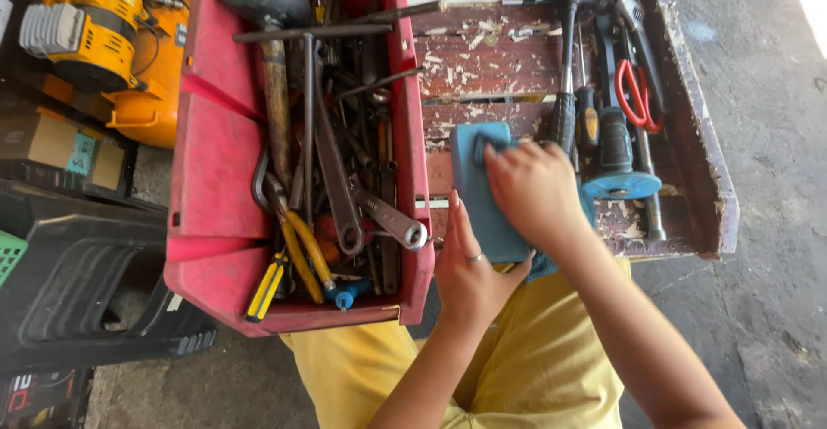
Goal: Cleaning a small blue plastic box with a cloth in a motorcycle repair shop.
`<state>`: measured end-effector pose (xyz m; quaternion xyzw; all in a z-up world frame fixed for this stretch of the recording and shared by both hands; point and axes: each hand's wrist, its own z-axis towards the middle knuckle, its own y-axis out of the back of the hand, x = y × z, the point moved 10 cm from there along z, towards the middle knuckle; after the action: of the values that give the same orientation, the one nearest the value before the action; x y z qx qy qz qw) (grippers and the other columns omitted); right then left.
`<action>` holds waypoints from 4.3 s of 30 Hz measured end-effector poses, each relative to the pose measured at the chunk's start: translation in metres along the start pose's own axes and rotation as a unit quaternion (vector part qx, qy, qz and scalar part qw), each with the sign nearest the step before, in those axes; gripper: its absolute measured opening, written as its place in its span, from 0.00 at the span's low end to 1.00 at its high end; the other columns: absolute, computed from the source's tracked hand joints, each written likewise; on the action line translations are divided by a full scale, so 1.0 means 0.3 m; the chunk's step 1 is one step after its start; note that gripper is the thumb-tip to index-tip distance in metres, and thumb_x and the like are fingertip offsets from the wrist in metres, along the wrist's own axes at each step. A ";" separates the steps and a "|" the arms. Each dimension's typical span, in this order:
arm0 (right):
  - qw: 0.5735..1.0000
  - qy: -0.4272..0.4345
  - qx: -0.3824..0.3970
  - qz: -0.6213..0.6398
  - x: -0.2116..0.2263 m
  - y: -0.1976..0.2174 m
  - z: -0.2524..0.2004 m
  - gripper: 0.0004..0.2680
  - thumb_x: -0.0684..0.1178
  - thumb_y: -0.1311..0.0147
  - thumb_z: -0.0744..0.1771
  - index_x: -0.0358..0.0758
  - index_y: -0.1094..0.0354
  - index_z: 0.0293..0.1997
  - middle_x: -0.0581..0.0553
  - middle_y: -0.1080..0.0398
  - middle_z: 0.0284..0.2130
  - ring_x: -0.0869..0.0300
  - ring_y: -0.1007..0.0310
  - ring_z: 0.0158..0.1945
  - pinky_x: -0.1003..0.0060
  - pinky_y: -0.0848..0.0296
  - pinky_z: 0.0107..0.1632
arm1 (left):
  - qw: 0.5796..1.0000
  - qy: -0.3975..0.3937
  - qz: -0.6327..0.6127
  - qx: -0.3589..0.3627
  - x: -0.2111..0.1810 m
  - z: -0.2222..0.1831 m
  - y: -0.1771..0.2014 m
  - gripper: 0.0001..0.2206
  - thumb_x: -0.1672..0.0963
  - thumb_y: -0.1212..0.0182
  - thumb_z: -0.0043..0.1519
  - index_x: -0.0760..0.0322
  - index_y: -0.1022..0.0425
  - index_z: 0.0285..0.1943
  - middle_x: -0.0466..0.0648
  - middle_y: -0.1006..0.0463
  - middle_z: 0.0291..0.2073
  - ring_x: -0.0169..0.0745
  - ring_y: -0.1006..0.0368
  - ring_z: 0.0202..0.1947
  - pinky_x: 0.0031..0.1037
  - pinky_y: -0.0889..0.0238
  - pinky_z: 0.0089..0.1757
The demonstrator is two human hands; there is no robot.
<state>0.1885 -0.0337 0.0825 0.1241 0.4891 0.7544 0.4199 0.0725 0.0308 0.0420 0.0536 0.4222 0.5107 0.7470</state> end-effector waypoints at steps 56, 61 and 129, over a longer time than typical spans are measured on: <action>0.997 -0.043 0.059 0.036 -0.087 -0.185 0.153 0.10 0.63 0.45 0.67 0.52 0.34 0.33 0.51 0.30 0.23 0.52 0.22 0.34 0.54 0.24 0.33 | 0.998 0.004 -0.051 -0.019 -0.016 0.022 0.026 0.51 0.47 0.26 0.41 0.70 0.44 0.74 0.63 0.33 0.68 0.60 0.25 0.57 0.45 0.30 0.50; 0.993 -0.007 0.113 0.023 -0.025 -0.105 0.127 0.09 0.63 0.46 0.66 0.54 0.31 0.31 0.49 0.30 0.22 0.48 0.22 0.30 0.50 0.23 0.35 | 0.998 -0.007 -0.044 -0.036 -0.013 0.021 0.027 0.50 0.46 0.27 0.42 0.73 0.43 0.73 0.65 0.33 0.67 0.62 0.26 0.59 0.46 0.30 0.51; 0.985 -0.102 0.097 0.102 -0.071 -0.129 0.141 0.11 0.60 0.45 0.69 0.48 0.37 0.32 0.49 0.33 0.23 0.51 0.25 0.36 0.55 0.25 0.32 | 0.998 -0.006 -0.020 -0.061 -0.025 0.026 0.028 0.39 0.43 0.35 0.56 0.75 0.36 0.68 0.62 0.30 0.64 0.59 0.26 0.60 0.43 0.31 0.57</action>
<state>0.2467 -0.0164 0.0753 0.2902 0.4991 0.7256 0.3744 0.0710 0.0315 0.0557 0.0028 0.3868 0.5197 0.7618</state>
